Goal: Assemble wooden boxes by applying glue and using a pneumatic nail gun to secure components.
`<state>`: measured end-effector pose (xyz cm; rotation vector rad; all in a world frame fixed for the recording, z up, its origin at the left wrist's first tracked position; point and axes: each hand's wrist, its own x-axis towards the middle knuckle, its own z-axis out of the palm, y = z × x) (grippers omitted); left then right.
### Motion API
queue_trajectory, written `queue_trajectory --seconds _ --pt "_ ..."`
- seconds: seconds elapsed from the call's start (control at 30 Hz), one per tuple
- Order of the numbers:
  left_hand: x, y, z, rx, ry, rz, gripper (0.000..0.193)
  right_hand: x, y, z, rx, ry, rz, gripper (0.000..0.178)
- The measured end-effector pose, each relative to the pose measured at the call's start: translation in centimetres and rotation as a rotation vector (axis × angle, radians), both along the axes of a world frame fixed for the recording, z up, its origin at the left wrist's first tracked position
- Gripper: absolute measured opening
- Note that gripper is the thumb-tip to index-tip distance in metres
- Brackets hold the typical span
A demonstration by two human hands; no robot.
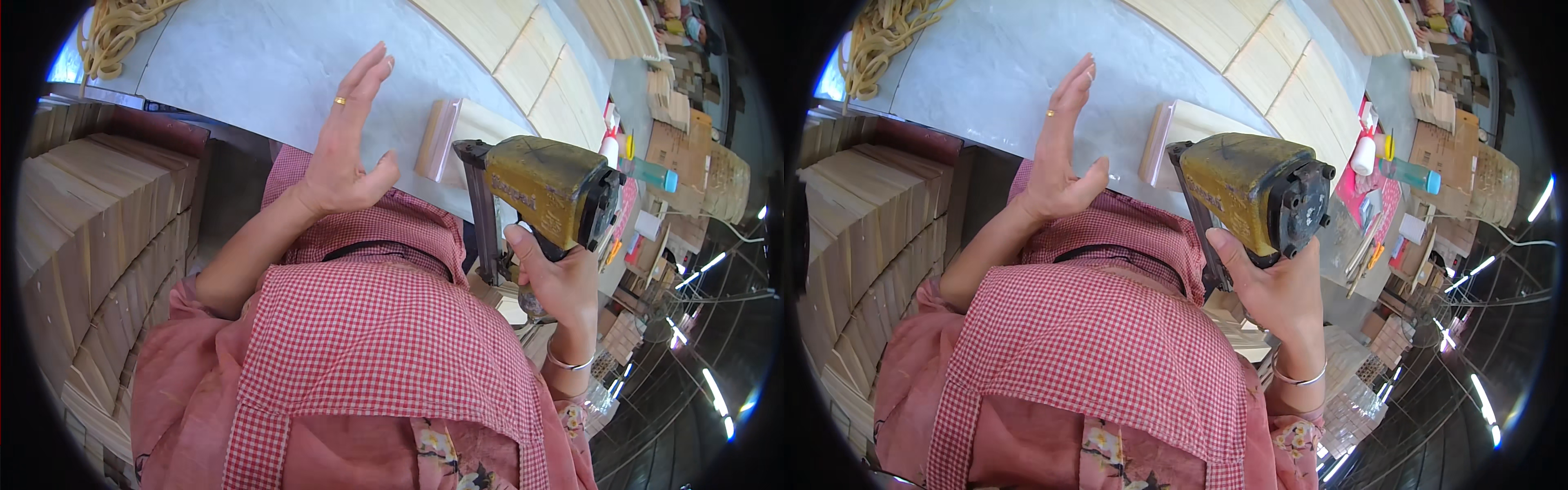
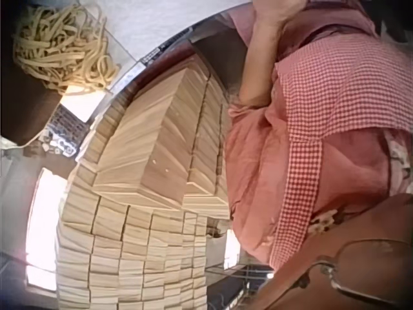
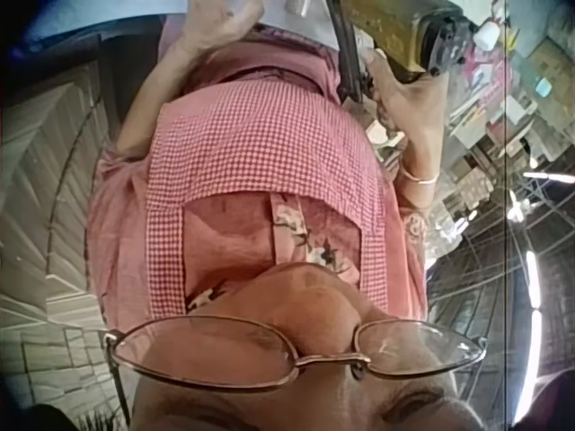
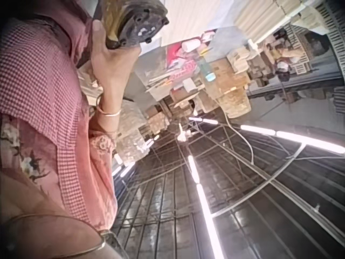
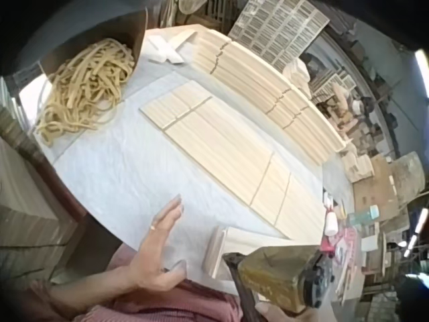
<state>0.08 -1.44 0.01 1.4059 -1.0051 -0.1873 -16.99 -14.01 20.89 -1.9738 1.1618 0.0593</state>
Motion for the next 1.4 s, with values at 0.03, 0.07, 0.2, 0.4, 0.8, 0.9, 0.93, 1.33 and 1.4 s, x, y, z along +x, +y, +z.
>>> queue_trajectory --seconds 0.03,0.07,0.2,0.4,0.8,0.9,0.93,1.33,1.4 --pt "-0.1 0.0 -0.1 -0.013 0.013 0.026 0.089 0.2 -0.1 0.1 0.013 0.019 -0.008 0.034" --pt "-0.2 0.0 -0.3 -0.026 0.026 0.052 0.089 0.3 -0.3 0.2 0.027 0.037 -0.015 0.034" --pt "-0.5 -0.2 -0.5 -0.037 0.044 0.096 0.087 0.0 -1.3 0.3 -0.022 0.031 0.036 0.033" --pt "-0.3 -0.1 -0.2 -0.021 0.025 0.118 0.085 1.4 -3.1 0.9 -0.083 0.021 0.000 0.027" --pt "-0.4 -0.1 -0.2 0.027 0.030 0.109 0.083 2.4 -4.9 0.7 -0.013 0.098 -0.020 0.034" --pt "-0.4 -0.1 -0.1 0.033 0.032 0.104 0.082 2.2 -4.9 0.6 0.004 0.073 -0.048 0.034" --pt "-0.4 -0.1 -0.1 0.036 0.033 0.102 0.082 2.1 -4.8 0.5 0.010 0.065 -0.057 0.034" --pt "-0.3 -0.3 0.7 0.032 0.050 0.102 0.074 1.7 -4.9 0.5 -0.019 0.049 -0.037 0.030" --pt "-0.3 -0.4 0.7 0.029 0.084 0.114 0.069 0.9 -5.3 0.7 -0.042 0.049 -0.067 0.029"
